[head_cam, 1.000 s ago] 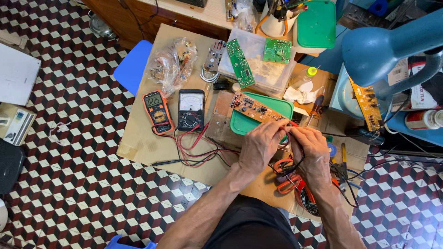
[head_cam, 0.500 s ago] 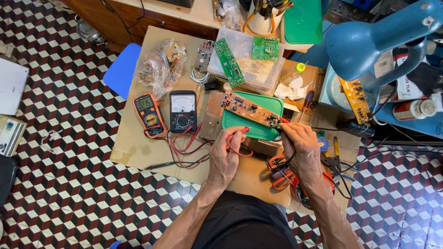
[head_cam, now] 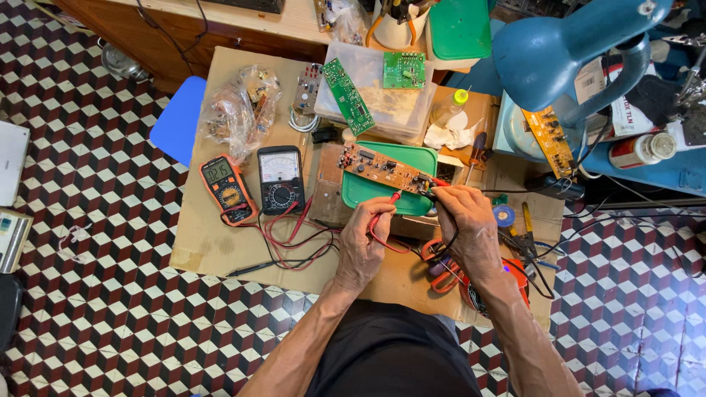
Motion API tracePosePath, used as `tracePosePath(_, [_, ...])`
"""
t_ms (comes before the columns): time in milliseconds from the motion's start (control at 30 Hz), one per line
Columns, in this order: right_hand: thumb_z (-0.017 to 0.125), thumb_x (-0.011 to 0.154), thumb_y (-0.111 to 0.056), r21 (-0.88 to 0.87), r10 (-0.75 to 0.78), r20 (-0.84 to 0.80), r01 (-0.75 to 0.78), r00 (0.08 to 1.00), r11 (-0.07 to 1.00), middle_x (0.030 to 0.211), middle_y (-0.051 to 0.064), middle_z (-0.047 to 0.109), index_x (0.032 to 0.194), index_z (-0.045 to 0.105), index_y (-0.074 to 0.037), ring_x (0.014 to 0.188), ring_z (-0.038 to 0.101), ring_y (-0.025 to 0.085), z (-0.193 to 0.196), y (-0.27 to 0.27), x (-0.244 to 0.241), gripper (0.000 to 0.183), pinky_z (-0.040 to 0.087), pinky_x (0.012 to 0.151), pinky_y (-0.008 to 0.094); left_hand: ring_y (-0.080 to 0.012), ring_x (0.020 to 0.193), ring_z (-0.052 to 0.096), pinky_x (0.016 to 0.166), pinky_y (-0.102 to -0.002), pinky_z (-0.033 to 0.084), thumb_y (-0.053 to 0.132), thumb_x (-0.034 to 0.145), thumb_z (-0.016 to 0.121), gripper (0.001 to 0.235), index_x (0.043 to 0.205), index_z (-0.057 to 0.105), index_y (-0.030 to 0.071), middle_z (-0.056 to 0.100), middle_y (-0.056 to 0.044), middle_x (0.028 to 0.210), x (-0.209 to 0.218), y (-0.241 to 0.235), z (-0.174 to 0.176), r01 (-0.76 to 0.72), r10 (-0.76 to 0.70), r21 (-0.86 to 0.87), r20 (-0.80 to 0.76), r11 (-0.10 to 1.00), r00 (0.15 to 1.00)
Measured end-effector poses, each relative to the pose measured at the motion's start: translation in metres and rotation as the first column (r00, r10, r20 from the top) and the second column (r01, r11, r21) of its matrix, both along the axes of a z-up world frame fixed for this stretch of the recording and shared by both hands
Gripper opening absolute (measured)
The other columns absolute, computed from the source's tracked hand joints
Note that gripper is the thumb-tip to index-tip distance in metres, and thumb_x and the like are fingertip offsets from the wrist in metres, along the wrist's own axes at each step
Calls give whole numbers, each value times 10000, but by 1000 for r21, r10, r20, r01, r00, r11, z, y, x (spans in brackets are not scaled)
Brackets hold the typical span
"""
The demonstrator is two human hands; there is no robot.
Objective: The person uses a multimeter to test various points on a green circuit board. They hold the board with one hand and touch the multimeter probes to different components and solder points while observing the readings on the multimeter display.
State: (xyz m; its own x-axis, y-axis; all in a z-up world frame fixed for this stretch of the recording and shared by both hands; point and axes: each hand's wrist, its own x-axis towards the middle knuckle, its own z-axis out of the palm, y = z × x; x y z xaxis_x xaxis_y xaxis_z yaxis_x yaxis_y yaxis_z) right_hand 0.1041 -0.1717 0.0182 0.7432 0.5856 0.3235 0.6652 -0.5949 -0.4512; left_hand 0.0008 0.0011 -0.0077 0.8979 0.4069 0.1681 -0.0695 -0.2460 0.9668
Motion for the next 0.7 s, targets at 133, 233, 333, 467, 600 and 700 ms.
tracePosePath(133, [716, 904, -42, -4, -13, 9, 13, 1000, 1000, 1149, 128, 729, 1175, 716, -11, 1118, 657, 312, -3, 0, 0, 273, 482, 948, 427, -247, 1064, 697, 935, -343, 562, 164, 1069, 548, 174, 1148, 621, 28, 681, -118, 1213, 1, 1, -1, 10, -10, -6, 4, 1000, 1000])
tracePosePath(233, [718, 911, -47, -7, -26, 12, 26, 1000, 1000, 1148, 126, 731, 1166, 717, -17, 1115, 658, 315, -5, 0, 0, 257, 483, 932, 428, -245, 1050, 697, 921, -341, 561, 168, 1066, 549, 173, 1136, 626, 30, 687, -116, 1207, 3, -1, -2, 8, -8, 3, -8, 1000, 1000])
tracePosePath(333, [717, 916, -47, -1, -25, 12, 25, 1000, 1000, 1150, 126, 731, 1163, 716, -17, 1119, 659, 318, -5, 0, 0, 249, 482, 932, 427, -249, 1060, 693, 935, -344, 556, 166, 1070, 549, 172, 1138, 626, 29, 682, -118, 1210, 4, -1, -2, 10, -10, -1, 3, 1000, 1000])
tracePosePath(467, [715, 912, -41, 12, -12, 23, 12, 1000, 1000, 1154, 130, 728, 1160, 710, -11, 1125, 655, 322, -4, -1, 1, 250, 482, 949, 429, -247, 1059, 692, 931, -344, 558, 161, 1067, 547, 167, 1136, 626, 30, 679, -117, 1212, 4, -2, -2, 26, -26, 2, -3, 1000, 1000])
tracePosePath(600, [717, 900, -33, 11, -7, 10, 7, 1000, 1000, 1139, 136, 725, 1163, 709, -2, 1116, 657, 320, -4, -1, 1, 265, 486, 951, 431, -249, 1069, 695, 939, -346, 562, 151, 1064, 548, 162, 1140, 628, 32, 675, -122, 1211, 4, -2, -1, 10, -10, 11, 6, 1000, 1000])
tracePosePath(700, [718, 903, -30, 15, -2, 13, 2, 1000, 1000, 1140, 138, 724, 1162, 708, -2, 1114, 655, 324, -5, -1, 2, 261, 489, 956, 433, -243, 1056, 700, 928, -340, 569, 149, 1059, 553, 156, 1131, 629, 33, 680, -119, 1200, 5, -3, -2, 11, -11, 11, -13, 1000, 1000])
